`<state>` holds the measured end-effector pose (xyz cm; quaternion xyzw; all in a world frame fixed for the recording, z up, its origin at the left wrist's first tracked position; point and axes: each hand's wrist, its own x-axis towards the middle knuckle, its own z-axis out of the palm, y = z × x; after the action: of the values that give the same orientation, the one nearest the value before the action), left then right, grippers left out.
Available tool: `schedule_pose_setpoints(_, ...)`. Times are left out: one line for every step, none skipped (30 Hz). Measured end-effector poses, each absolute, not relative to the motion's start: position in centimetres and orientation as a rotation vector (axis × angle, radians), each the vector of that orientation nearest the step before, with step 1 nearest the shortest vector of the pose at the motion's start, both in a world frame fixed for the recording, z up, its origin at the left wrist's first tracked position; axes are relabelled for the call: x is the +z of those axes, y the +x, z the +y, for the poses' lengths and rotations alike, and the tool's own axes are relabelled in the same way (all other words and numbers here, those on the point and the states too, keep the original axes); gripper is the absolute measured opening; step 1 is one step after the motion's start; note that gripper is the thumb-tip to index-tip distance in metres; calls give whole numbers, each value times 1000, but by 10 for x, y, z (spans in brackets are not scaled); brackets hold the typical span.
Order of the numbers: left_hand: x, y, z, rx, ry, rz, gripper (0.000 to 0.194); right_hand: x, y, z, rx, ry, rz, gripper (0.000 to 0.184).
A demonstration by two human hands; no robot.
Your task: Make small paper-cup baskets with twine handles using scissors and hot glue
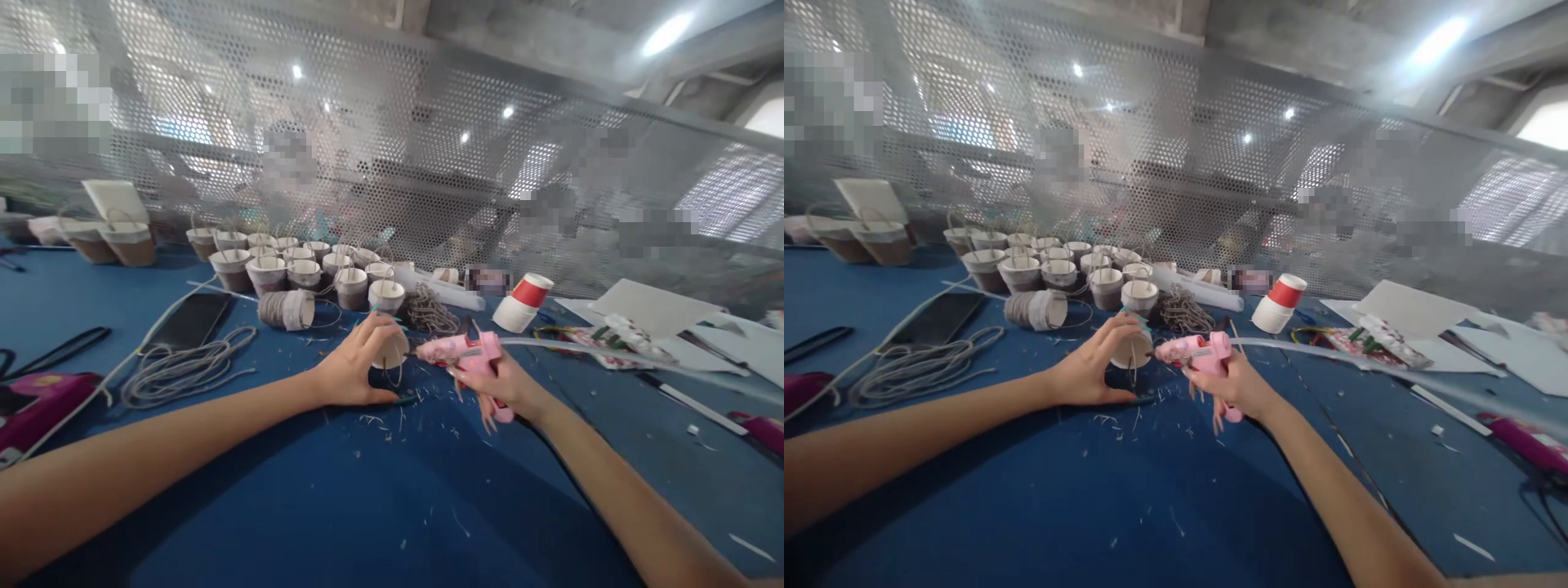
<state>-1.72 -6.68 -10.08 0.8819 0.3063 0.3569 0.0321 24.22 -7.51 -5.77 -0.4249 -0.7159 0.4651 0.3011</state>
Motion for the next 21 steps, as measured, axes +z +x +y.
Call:
schedule_pose_setpoints(-100,-17,-67,1091,2724,958,85,-63,238,-75,1195,-1151,-1913,19)
schedule_pose_setpoints(-100,-17,-68,1084,2730,978,84,-67,235,-75,1175,-1171,-1932,20)
schedule_pose_setpoints(-100,-16,-68,1079,2733,1001,82,-70,231,-75,1155,-1186,-1945,21)
schedule_pose_setpoints(-100,-16,-68,1074,2738,1021,81,-73,228,-76,1134,-1185,-1952,19)
schedule_pose_setpoints(-100,-16,-68,1069,2744,1036,80,-74,225,-77,1122,-1185,-1960,17)
schedule_pose_setpoints(-100,-16,-68,1062,2751,1046,79,-75,221,-79,1116,-1189,-1963,17)
schedule_pose_setpoints(-100,-16,-69,1056,2757,1051,79,-76,219,-81,1120,-1202,-1965,19)
schedule_pose_setpoints(-99,-15,-69,1054,2764,1048,78,-76,216,-82,1128,-1220,-1964,21)
schedule_pose_setpoints(-99,-15,-69,1055,2768,1042,78,-77,213,-84,1141,-1234,-1961,23)
schedule_pose_setpoints(-99,-15,-69,1057,2767,1040,78,-77,211,-85,1156,-1242,-1961,24)
schedule_pose_setpoints(-99,-15,-69,1060,2762,1041,77,-78,209,-86,1167,-1242,-1962,24)
schedule_pose_setpoints(-98,-15,-70,1063,2756,1044,77,-79,208,-86,1174,-1233,-1960,24)
schedule_pose_setpoints(-98,-15,-70,1065,2749,1050,77,-80,207,-86,1179,-1222,-1957,24)
schedule_pose_setpoints(-98,-15,-70,1067,2742,1059,76,-81,206,-85,1181,-1210,-1953,23)
schedule_pose_setpoints(-98,-15,-70,1068,2739,1069,77,-82,205,-84,1179,-1202,-1947,22)
schedule_pose_setpoints(-99,-15,-70,1071,2739,1079,77,-83,205,-83,1171,-1195,-1938,21)
schedule_pose_setpoints(-99,-15,-71,1069,2743,1094,78,-85,204,-82,1166,-1187,-1930,20)
schedule_pose_setpoints(-99,-15,-71,1064,2749,1114,79,-86,202,-81,1168,-1182,-1924,19)
schedule_pose_setpoints(-100,-15,-71,1055,2758,1137,79,-87,201,-80,1180,-1182,-1918,20)
schedule_pose_setpoints(-100,-15,-71,1046,2768,1161,79,-89,200,-79,1201,-1186,-1908,20)
schedule_pose_setpoints(-100,-14,-71,1038,2776,1187,79,-90,198,-79,1223,-1192,-1898,20)
